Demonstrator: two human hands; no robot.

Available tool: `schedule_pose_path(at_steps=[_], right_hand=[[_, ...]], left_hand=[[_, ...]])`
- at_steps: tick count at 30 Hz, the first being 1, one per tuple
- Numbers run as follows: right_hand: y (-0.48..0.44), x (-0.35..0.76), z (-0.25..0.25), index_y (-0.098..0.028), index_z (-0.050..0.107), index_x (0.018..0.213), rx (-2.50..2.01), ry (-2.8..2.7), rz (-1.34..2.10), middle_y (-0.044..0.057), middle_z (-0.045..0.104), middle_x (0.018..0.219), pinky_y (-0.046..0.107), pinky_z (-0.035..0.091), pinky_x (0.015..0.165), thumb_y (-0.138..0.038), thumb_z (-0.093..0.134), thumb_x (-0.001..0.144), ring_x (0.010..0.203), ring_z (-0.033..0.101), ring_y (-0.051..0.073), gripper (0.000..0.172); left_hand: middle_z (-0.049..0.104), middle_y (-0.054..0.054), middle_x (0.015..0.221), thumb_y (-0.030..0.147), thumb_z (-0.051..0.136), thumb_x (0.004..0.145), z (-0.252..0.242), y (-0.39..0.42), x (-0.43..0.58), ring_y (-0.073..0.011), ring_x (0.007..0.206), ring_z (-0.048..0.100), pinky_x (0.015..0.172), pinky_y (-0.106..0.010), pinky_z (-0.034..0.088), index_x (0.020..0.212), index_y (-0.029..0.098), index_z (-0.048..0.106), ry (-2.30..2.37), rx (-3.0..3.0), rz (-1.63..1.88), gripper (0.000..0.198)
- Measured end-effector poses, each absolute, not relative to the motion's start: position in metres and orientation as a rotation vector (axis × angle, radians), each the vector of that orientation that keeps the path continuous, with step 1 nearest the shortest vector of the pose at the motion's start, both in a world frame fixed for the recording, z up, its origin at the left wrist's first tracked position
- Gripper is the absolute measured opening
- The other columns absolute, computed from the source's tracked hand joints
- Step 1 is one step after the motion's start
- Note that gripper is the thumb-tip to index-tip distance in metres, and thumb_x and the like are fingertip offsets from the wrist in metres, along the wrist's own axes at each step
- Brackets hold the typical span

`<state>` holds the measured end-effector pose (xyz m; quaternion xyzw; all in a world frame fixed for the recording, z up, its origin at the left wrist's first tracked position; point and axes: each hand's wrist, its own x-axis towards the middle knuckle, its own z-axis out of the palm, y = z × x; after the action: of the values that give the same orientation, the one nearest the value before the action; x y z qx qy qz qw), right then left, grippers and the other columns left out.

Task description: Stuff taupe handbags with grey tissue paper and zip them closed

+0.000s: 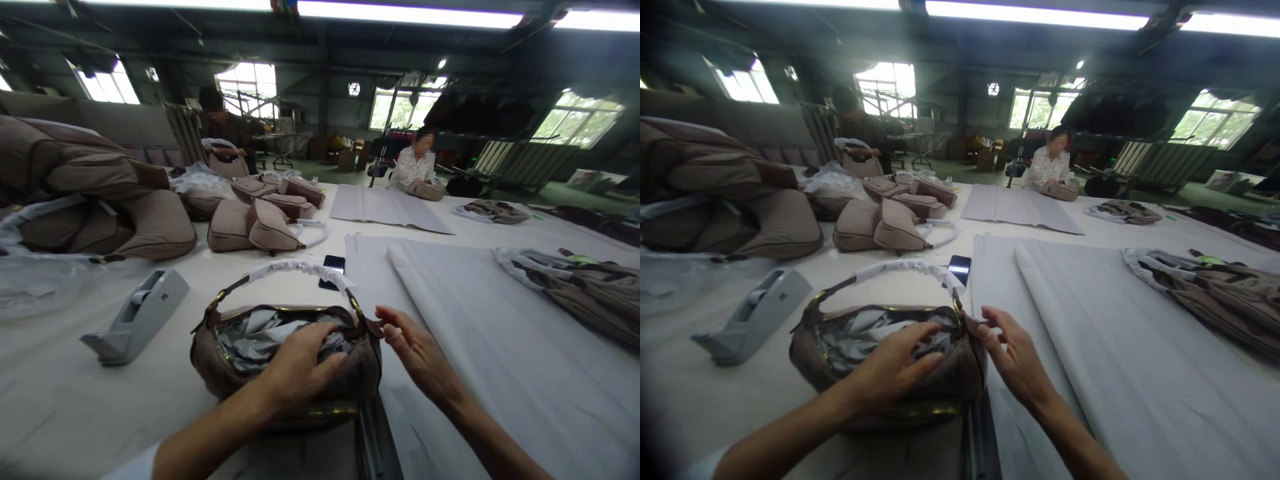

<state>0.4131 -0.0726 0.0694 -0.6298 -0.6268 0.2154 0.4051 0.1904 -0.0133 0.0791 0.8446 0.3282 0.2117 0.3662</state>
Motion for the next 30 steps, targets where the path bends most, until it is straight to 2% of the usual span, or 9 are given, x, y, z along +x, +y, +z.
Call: schedule_pose_path(at_steps=[2, 4, 7, 12, 15, 20, 24, 27, 30], right_hand=[[-0.073, 0.404, 0.058, -0.018, 0.050, 0.120, -1.543, -1.672, 0.486, 0.011, 0.056, 0.114, 0.035, 0.049, 0.083, -0.043, 0.049, 0.085, 0.103, 0.055, 0.021, 0.043], [-0.073, 0.394, 0.058, -0.019, 0.054, 0.113, -1.504, -1.736, 0.406, 0.009, 0.057, 0.107, 0.035, 0.047, 0.086, -0.038, 0.052, 0.084, 0.100, 0.054, 0.021, 0.035], [-0.071, 0.383, 0.058, -0.019, 0.056, 0.096, -1.442, -1.742, 0.389, 0.006, 0.056, 0.091, 0.029, 0.048, 0.076, -0.035, 0.050, 0.085, 0.086, 0.054, 0.018, 0.021], [-0.068, 0.374, 0.032, -0.019, 0.049, 0.100, -1.373, -1.532, 0.314, 0.004, 0.058, 0.084, 0.026, 0.048, 0.067, -0.042, 0.045, 0.086, 0.074, 0.057, 0.017, 0.027], [-0.067, 0.371, 0.019, -0.020, 0.046, 0.102, -1.356, -1.459, 0.313, 0.004, 0.060, 0.086, 0.027, 0.048, 0.068, -0.044, 0.041, 0.087, 0.077, 0.059, 0.018, 0.029], [-0.070, 0.366, 0.015, -0.020, 0.045, 0.100, -1.442, -1.413, 0.224, 0.006, 0.060, 0.086, 0.027, 0.048, 0.065, -0.045, 0.037, 0.089, 0.076, 0.059, 0.019, 0.029], [-0.074, 0.364, 0.008, -0.018, 0.046, 0.105, -1.506, -1.345, 0.159, 0.007, 0.062, 0.087, 0.028, 0.049, 0.066, -0.045, 0.038, 0.090, 0.077, 0.062, 0.020, 0.031], [-0.076, 0.361, 0.005, -0.017, 0.047, 0.105, -1.526, -1.279, 0.116, 0.008, 0.063, 0.087, 0.027, 0.049, 0.066, -0.046, 0.040, 0.089, 0.078, 0.063, 0.020, 0.034], [-0.075, 0.354, 0.009, -0.016, 0.049, 0.103, -1.533, -1.285, 0.101, 0.008, 0.065, 0.084, 0.026, 0.049, 0.063, -0.047, 0.040, 0.089, 0.074, 0.064, 0.019, 0.035]], left_hand=[[0.063, -0.006, 0.105, 0.030, 0.052, 0.081, 0.070, -0.011, 0.214, -0.0200, 0.094, 0.057, 0.084, -0.031, 0.043, 0.109, 0.016, 0.057, 0.797, 1.976, 0.518, 0.031], [0.064, -0.006, 0.096, 0.032, 0.051, 0.081, 0.062, -0.007, 0.226, -0.0196, 0.088, 0.058, 0.077, -0.029, 0.044, 0.099, 0.015, 0.061, 0.757, 1.838, 0.487, 0.027], [0.061, -0.005, 0.086, 0.040, 0.056, 0.076, 0.053, -0.005, 0.229, -0.0192, 0.082, 0.055, 0.070, -0.028, 0.042, 0.089, 0.013, 0.060, 0.789, 1.735, 0.480, 0.030], [0.051, 0.000, 0.076, 0.042, 0.055, 0.077, 0.063, -0.008, 0.223, -0.0151, 0.073, 0.046, 0.064, -0.025, 0.036, 0.076, 0.015, 0.054, 0.793, 1.736, 0.478, 0.028], [0.046, 0.002, 0.068, 0.040, 0.054, 0.078, 0.073, -0.010, 0.225, -0.0117, 0.066, 0.041, 0.060, -0.023, 0.032, 0.073, 0.015, 0.053, 0.721, 1.589, 0.433, 0.026], [0.032, 0.005, 0.055, 0.045, 0.052, 0.076, 0.072, -0.017, 0.231, -0.0083, 0.052, 0.026, 0.049, -0.023, 0.020, 0.060, 0.017, 0.038, 0.800, 1.294, 0.503, 0.035], [0.037, 0.002, 0.055, 0.034, 0.045, 0.080, 0.062, -0.024, 0.229, -0.0104, 0.053, 0.033, 0.052, -0.026, 0.025, 0.055, 0.017, 0.036, 0.969, 1.678, 0.623, 0.031], [0.048, -0.003, 0.065, 0.028, 0.039, 0.085, 0.057, -0.029, 0.222, -0.0144, 0.064, 0.044, 0.059, -0.028, 0.031, 0.059, 0.017, 0.041, 1.044, 2.177, 0.696, 0.028], [0.053, -0.005, 0.072, 0.027, 0.035, 0.090, 0.055, -0.033, 0.210, -0.0176, 0.071, 0.048, 0.065, -0.030, 0.034, 0.066, 0.017, 0.046, 1.083, 2.486, 0.666, 0.028]])
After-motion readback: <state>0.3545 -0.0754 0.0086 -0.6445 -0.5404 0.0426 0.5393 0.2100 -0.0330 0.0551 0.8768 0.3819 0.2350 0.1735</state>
